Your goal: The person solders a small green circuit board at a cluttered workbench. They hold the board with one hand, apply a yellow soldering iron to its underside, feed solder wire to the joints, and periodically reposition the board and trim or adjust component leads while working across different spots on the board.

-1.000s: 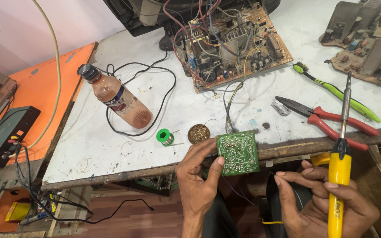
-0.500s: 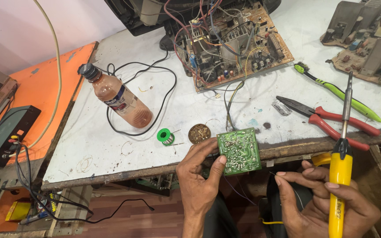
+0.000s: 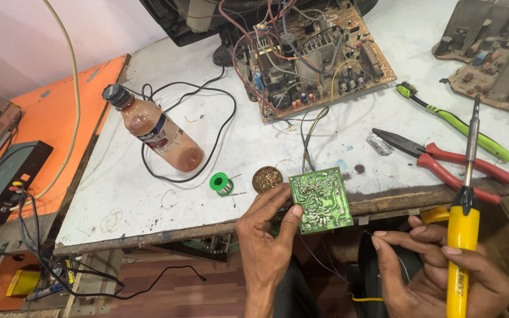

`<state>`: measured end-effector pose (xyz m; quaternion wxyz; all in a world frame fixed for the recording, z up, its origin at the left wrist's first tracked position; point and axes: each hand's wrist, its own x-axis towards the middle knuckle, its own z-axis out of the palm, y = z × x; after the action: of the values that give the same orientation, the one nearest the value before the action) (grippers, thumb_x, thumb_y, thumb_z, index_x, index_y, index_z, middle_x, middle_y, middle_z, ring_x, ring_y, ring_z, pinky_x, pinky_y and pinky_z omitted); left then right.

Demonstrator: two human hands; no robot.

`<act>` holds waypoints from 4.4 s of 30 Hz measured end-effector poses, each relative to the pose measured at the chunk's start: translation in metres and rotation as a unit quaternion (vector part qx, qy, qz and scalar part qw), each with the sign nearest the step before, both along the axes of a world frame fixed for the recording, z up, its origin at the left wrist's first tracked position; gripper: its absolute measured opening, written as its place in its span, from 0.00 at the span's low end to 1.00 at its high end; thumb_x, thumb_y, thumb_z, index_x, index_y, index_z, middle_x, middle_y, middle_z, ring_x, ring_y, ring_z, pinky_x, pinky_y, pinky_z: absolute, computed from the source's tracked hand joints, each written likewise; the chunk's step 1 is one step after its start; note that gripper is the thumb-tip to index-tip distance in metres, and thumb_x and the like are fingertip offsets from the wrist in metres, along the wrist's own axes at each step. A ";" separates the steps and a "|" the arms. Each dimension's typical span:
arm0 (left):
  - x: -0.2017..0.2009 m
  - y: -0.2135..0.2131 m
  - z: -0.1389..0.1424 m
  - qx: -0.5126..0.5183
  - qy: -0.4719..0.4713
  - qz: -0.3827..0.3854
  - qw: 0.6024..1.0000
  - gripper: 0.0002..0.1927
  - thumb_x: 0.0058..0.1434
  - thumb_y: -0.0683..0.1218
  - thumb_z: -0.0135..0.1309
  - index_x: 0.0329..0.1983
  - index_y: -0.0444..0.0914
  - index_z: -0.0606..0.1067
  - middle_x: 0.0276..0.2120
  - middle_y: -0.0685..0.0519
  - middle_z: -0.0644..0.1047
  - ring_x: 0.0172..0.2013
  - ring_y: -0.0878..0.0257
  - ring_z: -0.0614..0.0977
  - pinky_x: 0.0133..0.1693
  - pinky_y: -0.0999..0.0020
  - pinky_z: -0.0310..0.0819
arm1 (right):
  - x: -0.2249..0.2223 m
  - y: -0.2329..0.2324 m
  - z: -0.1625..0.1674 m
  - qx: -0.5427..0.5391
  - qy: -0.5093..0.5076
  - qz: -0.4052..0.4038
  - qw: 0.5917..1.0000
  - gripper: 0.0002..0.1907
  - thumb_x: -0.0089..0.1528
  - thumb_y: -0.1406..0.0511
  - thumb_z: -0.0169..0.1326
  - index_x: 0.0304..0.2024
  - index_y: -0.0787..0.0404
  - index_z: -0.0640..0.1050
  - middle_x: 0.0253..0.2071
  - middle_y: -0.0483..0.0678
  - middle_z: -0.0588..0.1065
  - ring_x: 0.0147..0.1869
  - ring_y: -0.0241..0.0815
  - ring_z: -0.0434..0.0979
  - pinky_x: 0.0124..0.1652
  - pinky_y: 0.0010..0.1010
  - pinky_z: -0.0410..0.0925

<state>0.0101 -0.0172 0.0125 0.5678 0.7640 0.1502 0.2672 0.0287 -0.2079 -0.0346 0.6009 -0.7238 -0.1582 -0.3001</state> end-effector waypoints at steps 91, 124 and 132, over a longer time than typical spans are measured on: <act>-0.003 0.001 -0.003 0.006 0.000 -0.012 1.000 0.16 0.58 0.46 0.62 0.49 0.36 0.84 0.53 0.40 0.83 0.55 0.52 0.85 0.55 0.57 0.82 | 0.005 0.003 -0.009 0.006 -0.004 0.002 1.000 0.38 0.61 0.81 0.63 0.60 0.62 0.51 0.47 0.64 0.72 0.53 0.53 0.81 0.65 0.45 0.76; -0.045 -0.086 -0.025 0.049 -0.172 -0.050 0.983 0.18 0.65 0.43 0.57 0.53 0.26 0.76 0.41 0.36 0.83 0.45 0.53 0.87 0.49 0.59 0.81 | 0.037 -0.087 -0.061 0.422 0.410 0.490 0.643 0.30 0.68 0.62 0.38 0.63 0.84 0.63 0.56 0.90 0.65 0.73 0.68 0.65 0.70 0.53 0.47; -0.043 -0.109 -0.056 -0.115 0.092 0.031 0.989 0.08 0.62 0.46 0.66 0.36 0.36 0.86 0.23 0.46 0.85 0.25 0.66 0.86 0.29 0.74 0.78 | 0.023 -0.087 -0.092 0.476 0.438 0.375 0.664 0.30 0.68 0.61 0.36 0.62 0.82 0.63 0.62 0.82 0.59 0.83 0.66 0.49 0.70 0.58 0.43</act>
<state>-0.0330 -0.1261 -0.0436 0.6267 0.7101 0.2550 0.1948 0.0520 -0.2948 -0.1269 0.9252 -0.2668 0.0294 0.2681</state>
